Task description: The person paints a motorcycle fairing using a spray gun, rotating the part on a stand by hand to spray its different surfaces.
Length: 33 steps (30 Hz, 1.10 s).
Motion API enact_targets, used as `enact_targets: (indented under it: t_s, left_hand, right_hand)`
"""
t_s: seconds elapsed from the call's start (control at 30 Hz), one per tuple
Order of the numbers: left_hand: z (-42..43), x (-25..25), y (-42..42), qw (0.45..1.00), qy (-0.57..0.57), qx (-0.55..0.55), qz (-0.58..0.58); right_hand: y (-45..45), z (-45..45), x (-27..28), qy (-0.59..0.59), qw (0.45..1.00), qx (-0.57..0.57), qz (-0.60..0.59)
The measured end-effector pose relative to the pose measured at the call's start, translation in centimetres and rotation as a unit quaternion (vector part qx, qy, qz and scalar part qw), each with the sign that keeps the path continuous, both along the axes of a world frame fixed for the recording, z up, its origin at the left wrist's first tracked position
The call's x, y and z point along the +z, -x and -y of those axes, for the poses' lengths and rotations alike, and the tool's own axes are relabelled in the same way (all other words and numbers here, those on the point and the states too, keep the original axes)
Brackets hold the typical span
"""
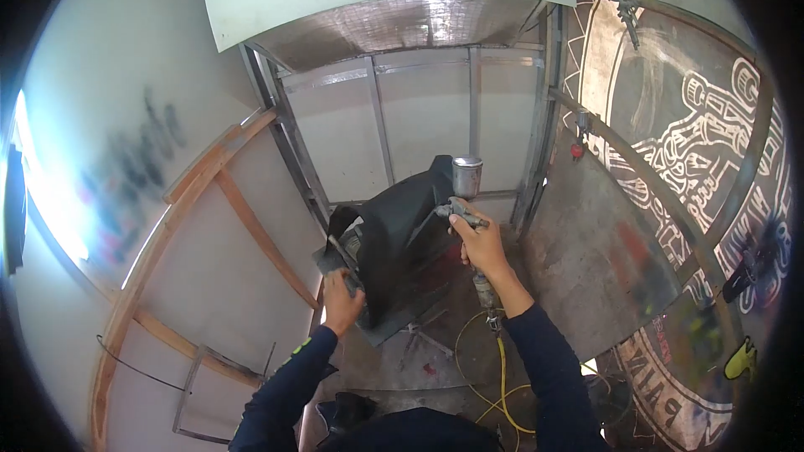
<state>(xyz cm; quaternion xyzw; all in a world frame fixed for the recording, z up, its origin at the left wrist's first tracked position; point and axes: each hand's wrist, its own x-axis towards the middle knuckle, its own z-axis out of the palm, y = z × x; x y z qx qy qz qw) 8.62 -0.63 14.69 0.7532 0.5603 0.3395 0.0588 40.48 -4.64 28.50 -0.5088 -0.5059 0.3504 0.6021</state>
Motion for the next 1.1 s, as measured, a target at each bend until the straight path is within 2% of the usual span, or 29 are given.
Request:
enact_targets:
  t_s: [0.03,0.07,0.13,0.27,0.33,0.57,0.63,0.83,1.0,1.1]
  left_hand:
    - [0.9,-0.6,-0.6,0.995,-0.082,-0.038,0.046]
    - [1.5,-1.1,-1.2,0.995,-0.082,-0.036,0.046]
    - [3.2,-1.0,-2.3,0.990,0.000,-0.136,0.042]
    - [2.6,-3.8,-4.0,0.981,0.057,-0.187,-0.002]
    - [1.8,-4.7,-4.8,0.966,0.156,-0.200,-0.053]
    - [0.6,-7.0,-7.0,0.937,0.253,-0.196,-0.140]
    - [0.7,-8.1,-6.2,0.905,0.343,-0.173,-0.183]
    - [-0.2,-10.8,-2.0,0.888,0.376,-0.123,-0.236]
    - [-1.6,-16.1,0.7,0.911,0.359,-0.085,-0.183]
    - [-1.0,-15.3,1.2,0.914,0.346,-0.093,-0.191]
  right_hand:
    - [0.4,0.1,0.1,0.000,1.000,0.002,0.000]
    - [0.9,0.2,0.2,0.010,1.000,0.007,0.001]
    - [1.7,0.1,0.1,0.020,1.000,0.013,0.004]
    - [2.7,0.0,0.6,0.021,0.999,0.038,0.013]
    - [2.8,0.0,1.0,0.021,0.999,0.043,0.014]
    - [2.9,0.6,2.1,0.019,0.998,0.052,0.029]
    - [2.7,0.6,2.2,0.024,0.998,0.048,0.037]
    - [3.0,0.5,3.0,0.027,0.997,0.046,0.047]
    - [3.8,-0.5,3.0,0.019,0.998,0.045,0.046]
    - [4.6,-1.6,3.1,0.017,0.997,0.055,0.057]
